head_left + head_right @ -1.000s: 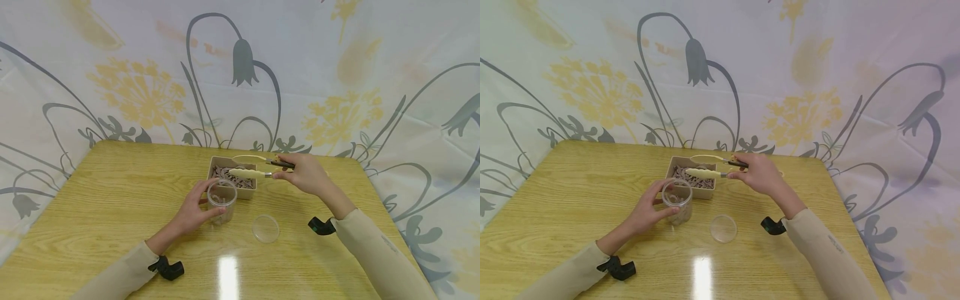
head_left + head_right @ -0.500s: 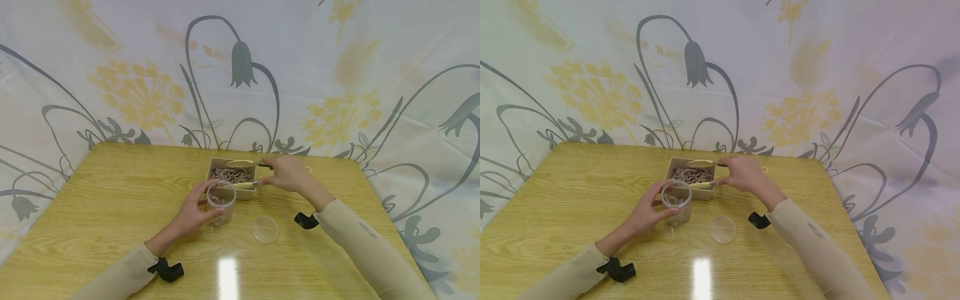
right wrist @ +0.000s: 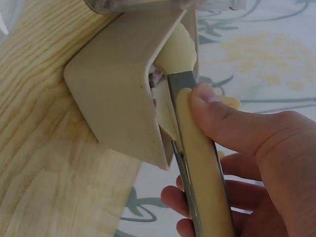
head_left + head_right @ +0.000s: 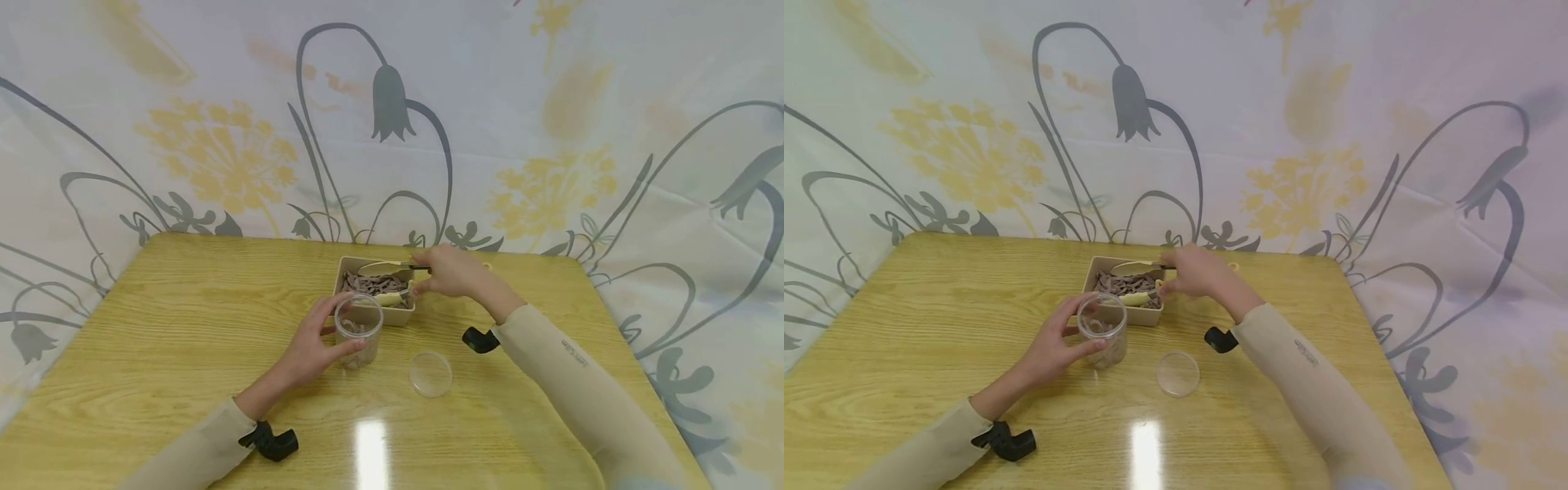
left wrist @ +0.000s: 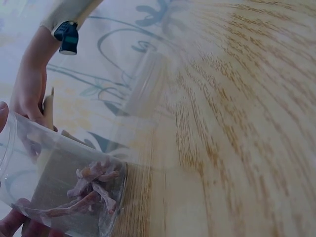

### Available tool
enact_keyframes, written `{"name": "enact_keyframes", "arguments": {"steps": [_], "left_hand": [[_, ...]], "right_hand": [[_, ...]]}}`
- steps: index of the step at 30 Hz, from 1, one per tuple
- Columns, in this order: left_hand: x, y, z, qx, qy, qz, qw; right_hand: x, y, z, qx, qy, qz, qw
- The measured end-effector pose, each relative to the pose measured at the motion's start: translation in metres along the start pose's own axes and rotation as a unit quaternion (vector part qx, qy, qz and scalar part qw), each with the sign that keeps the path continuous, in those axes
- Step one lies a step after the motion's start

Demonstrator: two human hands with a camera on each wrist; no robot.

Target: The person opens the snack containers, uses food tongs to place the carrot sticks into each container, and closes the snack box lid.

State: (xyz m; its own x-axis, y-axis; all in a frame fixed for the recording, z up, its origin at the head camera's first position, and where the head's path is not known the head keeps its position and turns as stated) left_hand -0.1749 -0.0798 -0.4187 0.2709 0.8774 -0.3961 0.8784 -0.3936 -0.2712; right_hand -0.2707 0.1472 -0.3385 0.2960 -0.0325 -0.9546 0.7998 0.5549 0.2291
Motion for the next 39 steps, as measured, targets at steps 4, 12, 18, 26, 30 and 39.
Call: {"name": "enact_keyframes", "arguments": {"steps": [4, 12, 18, 26, 30, 39], "left_hand": [[-0.001, 0.000, 0.001, -0.002, -0.001, -0.002, 1.0000], [0.001, 0.000, 0.002, 0.005, 0.001, -0.003, 1.0000], [0.001, 0.000, 0.002, 0.002, 0.000, -0.002, 1.0000], [0.001, -0.001, 0.002, 0.005, 0.001, -0.002, 1.0000], [0.001, -0.001, 0.001, 0.004, 0.000, -0.003, 1.0000], [0.001, -0.001, 0.001, 0.003, -0.004, -0.010, 0.9999]], "right_hand": [[0.003, -0.008, 0.002, -0.009, -0.004, 0.006, 0.9999], [0.010, -0.011, 0.002, 0.000, 0.000, -0.040, 0.9992], [0.011, -0.005, 0.000, -0.015, -0.016, -0.083, 0.9963], [0.005, 0.005, -0.008, -0.005, -0.031, -0.116, 0.9927], [0.001, 0.011, -0.014, -0.004, -0.048, -0.130, 0.9904], [-0.006, 0.024, -0.027, 0.012, -0.098, -0.158, 0.9826]]}}
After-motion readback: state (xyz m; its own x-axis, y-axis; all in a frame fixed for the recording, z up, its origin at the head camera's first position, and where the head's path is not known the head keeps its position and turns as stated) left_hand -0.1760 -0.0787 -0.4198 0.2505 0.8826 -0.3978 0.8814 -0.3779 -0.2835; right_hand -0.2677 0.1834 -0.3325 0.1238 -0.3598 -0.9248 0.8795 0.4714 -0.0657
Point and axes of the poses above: each hand's wrist, its own y-axis away from the middle knuckle, its own x-axis out of the palm, z = x × y, the point moved 5 cm from there along -y, towards the middle knuckle, and after that the axes turned 3 degrees about z, right-handed, at the moved point
